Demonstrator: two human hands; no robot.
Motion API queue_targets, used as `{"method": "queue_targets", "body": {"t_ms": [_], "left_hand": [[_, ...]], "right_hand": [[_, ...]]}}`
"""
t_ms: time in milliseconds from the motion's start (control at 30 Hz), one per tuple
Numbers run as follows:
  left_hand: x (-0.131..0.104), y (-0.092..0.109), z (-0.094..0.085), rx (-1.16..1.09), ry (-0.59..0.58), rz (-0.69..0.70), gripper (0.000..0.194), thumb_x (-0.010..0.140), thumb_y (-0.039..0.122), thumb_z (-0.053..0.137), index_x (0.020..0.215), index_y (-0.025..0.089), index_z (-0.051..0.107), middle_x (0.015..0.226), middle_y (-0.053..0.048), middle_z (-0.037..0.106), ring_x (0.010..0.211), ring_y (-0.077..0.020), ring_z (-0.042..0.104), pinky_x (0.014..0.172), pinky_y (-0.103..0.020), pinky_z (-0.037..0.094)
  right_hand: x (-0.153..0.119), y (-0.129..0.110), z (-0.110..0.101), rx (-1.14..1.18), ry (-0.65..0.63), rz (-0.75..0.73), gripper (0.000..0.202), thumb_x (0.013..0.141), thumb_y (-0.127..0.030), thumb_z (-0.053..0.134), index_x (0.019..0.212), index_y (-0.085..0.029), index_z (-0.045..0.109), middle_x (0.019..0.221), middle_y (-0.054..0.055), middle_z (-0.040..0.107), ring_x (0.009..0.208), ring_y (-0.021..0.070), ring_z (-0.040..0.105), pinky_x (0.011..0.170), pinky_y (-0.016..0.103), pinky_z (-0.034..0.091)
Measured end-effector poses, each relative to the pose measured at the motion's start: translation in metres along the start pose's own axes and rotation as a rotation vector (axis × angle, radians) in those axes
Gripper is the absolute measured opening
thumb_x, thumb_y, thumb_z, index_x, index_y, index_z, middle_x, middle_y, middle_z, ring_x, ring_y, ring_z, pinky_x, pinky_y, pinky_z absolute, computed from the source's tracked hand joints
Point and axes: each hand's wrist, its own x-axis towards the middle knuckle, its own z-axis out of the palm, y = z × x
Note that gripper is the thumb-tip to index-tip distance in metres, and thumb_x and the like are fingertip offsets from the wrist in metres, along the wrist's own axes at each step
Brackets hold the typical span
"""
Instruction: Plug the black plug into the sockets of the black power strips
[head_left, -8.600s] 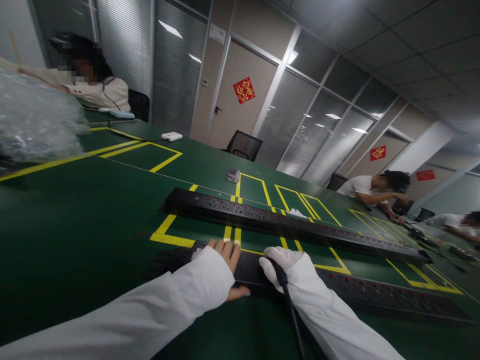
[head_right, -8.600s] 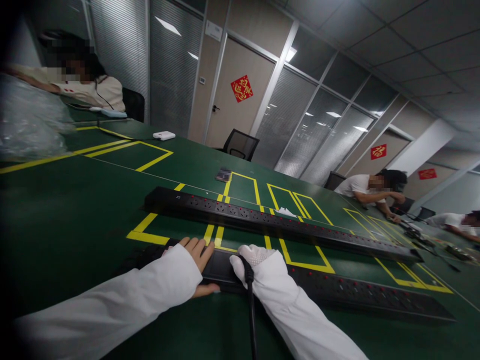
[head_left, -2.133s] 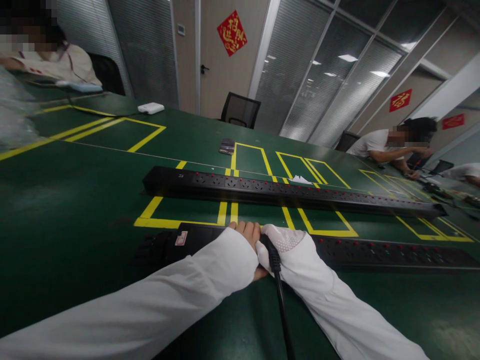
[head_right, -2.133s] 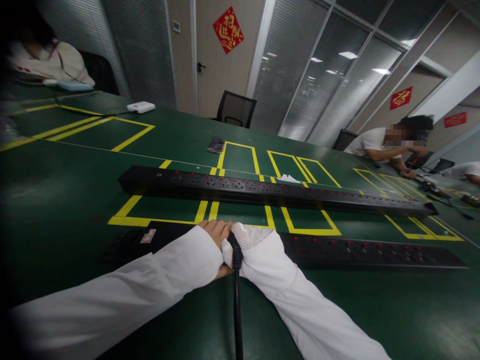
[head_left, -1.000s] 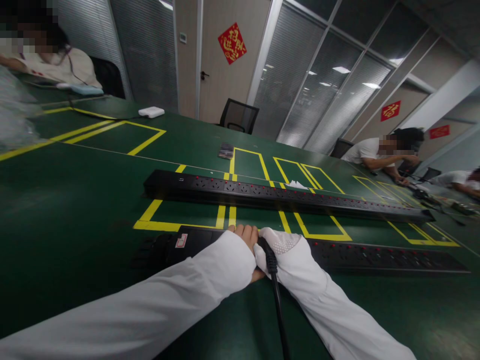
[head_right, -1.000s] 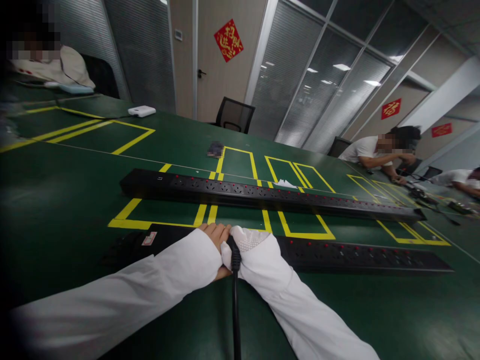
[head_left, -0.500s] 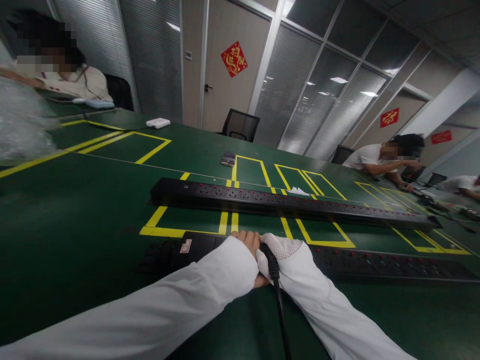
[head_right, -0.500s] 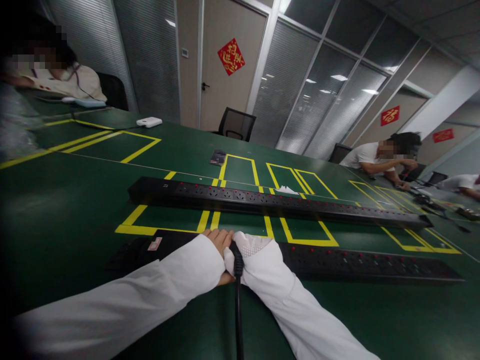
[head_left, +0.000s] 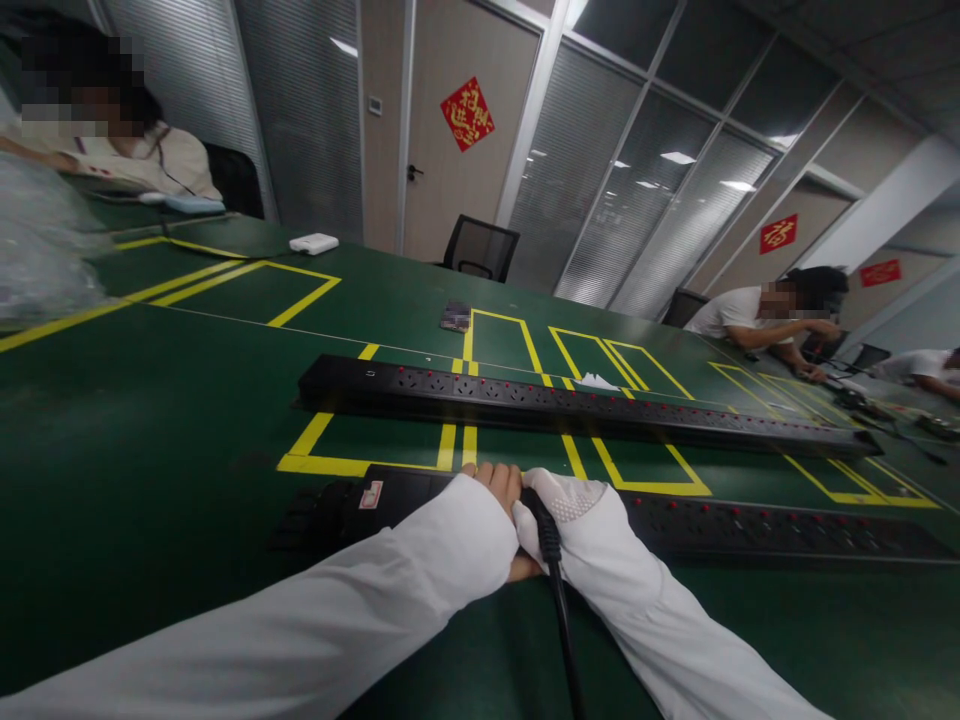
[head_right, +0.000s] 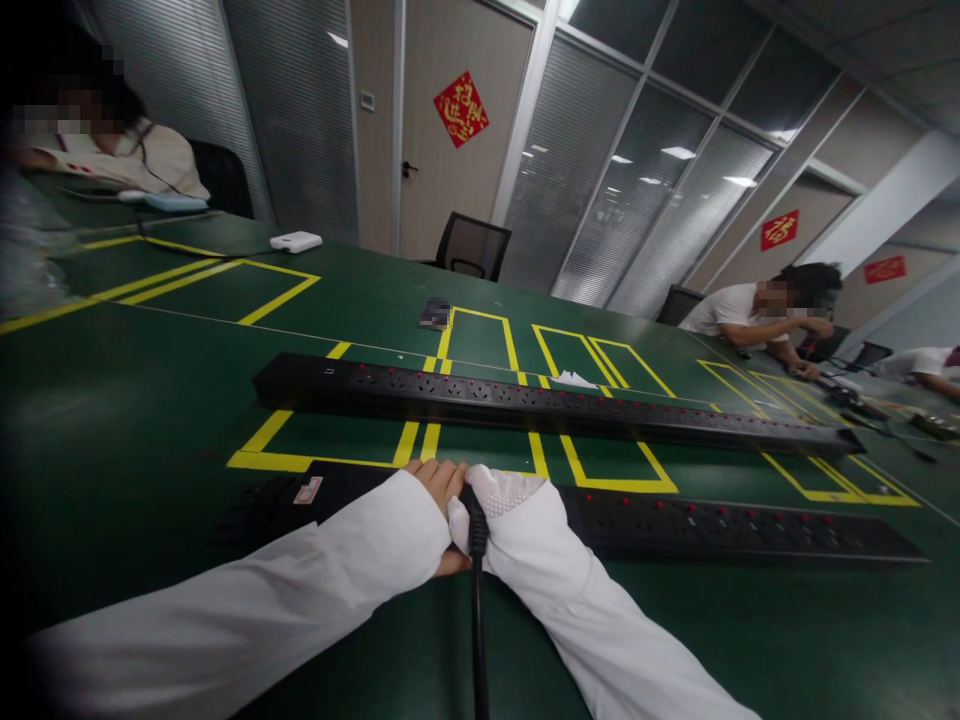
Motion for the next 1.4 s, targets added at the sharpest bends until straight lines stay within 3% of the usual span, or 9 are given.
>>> {"method": "queue_targets", "body": {"t_ms": [267,500,767,1400], "left_hand": [[-0.004,-0.002,-0.001,-0.025,0.054,0.035,0.069,0.066,0.055,0.056,0.118,0.012,0.048,0.099,-0.014,0.057,0.09,-0.0304,0.052,0.082,-0.043,0.036],[-0.004,-0.001,-0.001,-0.016,0.04,0.038,0.085,0.058,0.068,0.055,0.118,0.009,0.048,0.103,-0.016,0.056,0.093,-0.0312,0.05,0.083,-0.041,0.035],[-0.002,0.0,0.002,0.003,0.065,0.008,0.07,0.064,0.054,0.057,0.118,0.01,0.049,0.099,-0.014,0.057,0.088,-0.0293,0.051,0.081,-0.041,0.036],[-0.006,-0.003,-0.002,-0.01,0.057,0.057,0.077,0.063,0.06,0.057,0.121,0.009,0.046,0.103,-0.016,0.056,0.091,-0.0305,0.051,0.082,-0.042,0.035]], "right_hand": [[0.002,-0.002,-0.002,-0.001,-0.015,0.019,0.023,0.079,-0.039,0.042,0.088,-0.022,0.055,0.065,0.002,0.061,0.053,0.0135,0.054,0.05,0.025,0.032],[0.002,-0.001,-0.002,-0.007,-0.014,0.019,0.026,0.08,-0.041,0.041,0.088,-0.021,0.057,0.064,0.0,0.061,0.052,0.0136,0.053,0.049,0.025,0.027],[0.0,0.001,0.004,-0.015,0.016,0.002,0.027,0.08,-0.04,0.04,0.089,-0.022,0.057,0.064,0.0,0.06,0.052,0.014,0.052,0.05,0.024,0.024],[-0.001,-0.002,-0.003,0.077,-0.018,0.048,0.025,0.081,-0.038,0.043,0.092,-0.023,0.058,0.066,-0.002,0.06,0.053,0.0096,0.051,0.053,0.022,0.029]]}}
